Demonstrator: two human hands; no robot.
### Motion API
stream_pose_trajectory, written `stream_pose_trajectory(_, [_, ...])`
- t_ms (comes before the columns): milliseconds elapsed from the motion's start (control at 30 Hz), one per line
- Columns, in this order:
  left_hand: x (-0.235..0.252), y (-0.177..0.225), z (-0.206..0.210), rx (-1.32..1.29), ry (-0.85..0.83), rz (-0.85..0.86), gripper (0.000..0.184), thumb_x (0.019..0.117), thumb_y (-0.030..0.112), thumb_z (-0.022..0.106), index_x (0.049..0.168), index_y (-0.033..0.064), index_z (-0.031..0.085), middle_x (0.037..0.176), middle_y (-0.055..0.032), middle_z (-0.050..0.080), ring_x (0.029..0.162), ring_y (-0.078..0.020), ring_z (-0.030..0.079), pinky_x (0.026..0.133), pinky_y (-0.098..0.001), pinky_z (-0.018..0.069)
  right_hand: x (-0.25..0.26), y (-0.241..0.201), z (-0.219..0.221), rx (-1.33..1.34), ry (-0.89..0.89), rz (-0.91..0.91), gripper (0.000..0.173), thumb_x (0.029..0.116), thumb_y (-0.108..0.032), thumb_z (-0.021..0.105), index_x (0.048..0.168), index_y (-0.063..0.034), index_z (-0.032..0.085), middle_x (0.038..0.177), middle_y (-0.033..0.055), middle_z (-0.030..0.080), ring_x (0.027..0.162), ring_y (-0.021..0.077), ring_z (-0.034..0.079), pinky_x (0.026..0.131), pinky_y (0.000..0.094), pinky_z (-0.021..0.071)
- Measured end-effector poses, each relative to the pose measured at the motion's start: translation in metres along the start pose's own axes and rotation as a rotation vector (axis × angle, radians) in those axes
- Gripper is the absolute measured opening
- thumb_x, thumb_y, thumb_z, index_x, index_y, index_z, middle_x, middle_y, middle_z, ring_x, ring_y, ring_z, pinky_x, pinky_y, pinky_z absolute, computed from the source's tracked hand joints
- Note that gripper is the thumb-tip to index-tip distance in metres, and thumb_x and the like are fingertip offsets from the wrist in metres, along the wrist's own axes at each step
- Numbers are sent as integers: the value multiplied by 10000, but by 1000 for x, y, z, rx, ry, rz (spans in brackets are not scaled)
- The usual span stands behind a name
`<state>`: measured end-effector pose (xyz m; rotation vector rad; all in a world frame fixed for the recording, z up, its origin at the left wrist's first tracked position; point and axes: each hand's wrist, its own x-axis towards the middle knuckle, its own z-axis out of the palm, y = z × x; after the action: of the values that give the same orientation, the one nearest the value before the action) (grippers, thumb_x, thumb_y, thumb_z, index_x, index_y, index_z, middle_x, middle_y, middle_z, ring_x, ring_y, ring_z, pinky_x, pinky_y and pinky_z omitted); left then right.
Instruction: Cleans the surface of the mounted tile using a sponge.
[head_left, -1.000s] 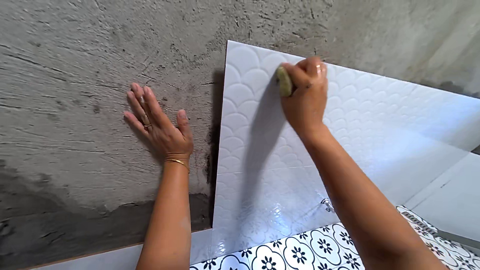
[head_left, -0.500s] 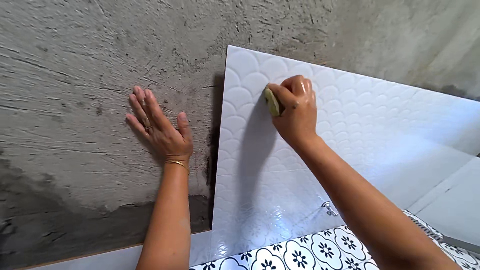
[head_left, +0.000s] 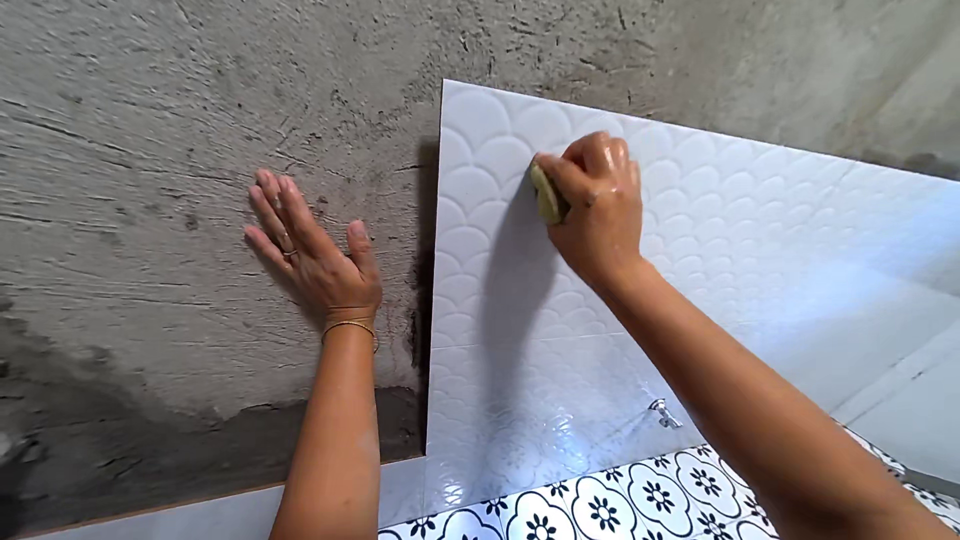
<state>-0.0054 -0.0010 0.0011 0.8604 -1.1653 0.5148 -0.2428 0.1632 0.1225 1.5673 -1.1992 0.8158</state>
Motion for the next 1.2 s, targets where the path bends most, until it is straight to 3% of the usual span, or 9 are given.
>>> stream_pose_trajectory(100, [0,-1,1,-16,12,11,775,1054,573,311,1599,23,276,1645,-213,310,1560,-342,220,1243,-603,66,-6,-1,2,10,-25,-55,309,934,-69,614,1209,-101,752,1066,208,679,1001,399,642,766,518,485])
stream_pose_trajectory(233, [0,1,1,-19,11,5,773,1058,568,304,1593,11,277,1639,-222,316,1556,-351,227,1240,-610,75,3,2,-2,10,-8,77,288,964,-125,601,1208,-96,751,1100,211,676,1054,398,628,826,535,484])
stream_pose_trajectory(367, [1,2,-2,-6,-1,6,766,1059,554,307,1592,6,273,1636,-229,317,1556,-349,229,1241,-604,79,-10,-20,11,44,7,-56,292,922,-73,629,1181,-97,762,1034,194,684,960,383,651,732,504,493])
stream_pose_trajectory(500, [1,1,-2,-3,-3,12,770,1059,548,311,1596,-1,259,1641,-225,310,1558,-349,223,1247,-595,74,-3,-12,3,22,-10,105,311,938,-86,611,1219,-85,744,1104,213,672,1050,400,630,813,530,486])
stream_pose_trajectory(633, [1,1,0,-15,22,25,749,1062,528,329,1585,-7,287,1627,-241,329,1550,-360,241,1239,-607,83,-12,-21,12,34,5,-4,304,931,-74,619,1202,-94,756,1052,198,682,983,385,647,751,502,494])
stream_pose_trajectory(800, [1,1,0,-11,21,19,760,1063,546,313,1589,-1,282,1632,-237,321,1552,-354,240,1242,-609,82,-3,-8,2,32,-7,146,304,955,-118,603,1223,-91,744,1110,221,669,1065,400,626,836,534,485])
stream_pose_trajectory(933, [1,2,0,-24,32,22,757,1063,539,317,1584,-8,287,1625,-241,334,1549,-358,246,1236,-614,84,-14,-21,11,44,-8,6,305,932,-77,624,1208,-89,753,1065,211,682,997,399,647,762,518,499])
stream_pose_trajectory(1033, [1,2,0,-21,37,21,762,1063,551,308,1588,-2,285,1627,-238,330,1551,-355,242,1240,-602,79,-5,-11,2,29,-32,83,299,961,-104,603,1224,-96,746,1093,214,676,1043,399,634,812,530,491])
stream_pose_trajectory(1200, [1,4,-1,-16,40,17,744,1066,520,331,1583,-14,293,1618,-245,345,1541,-372,263,1238,-605,96,-19,-19,9,45,-30,-60,339,892,-37,643,1211,-88,747,1057,215,681,984,409,649,754,531,503])
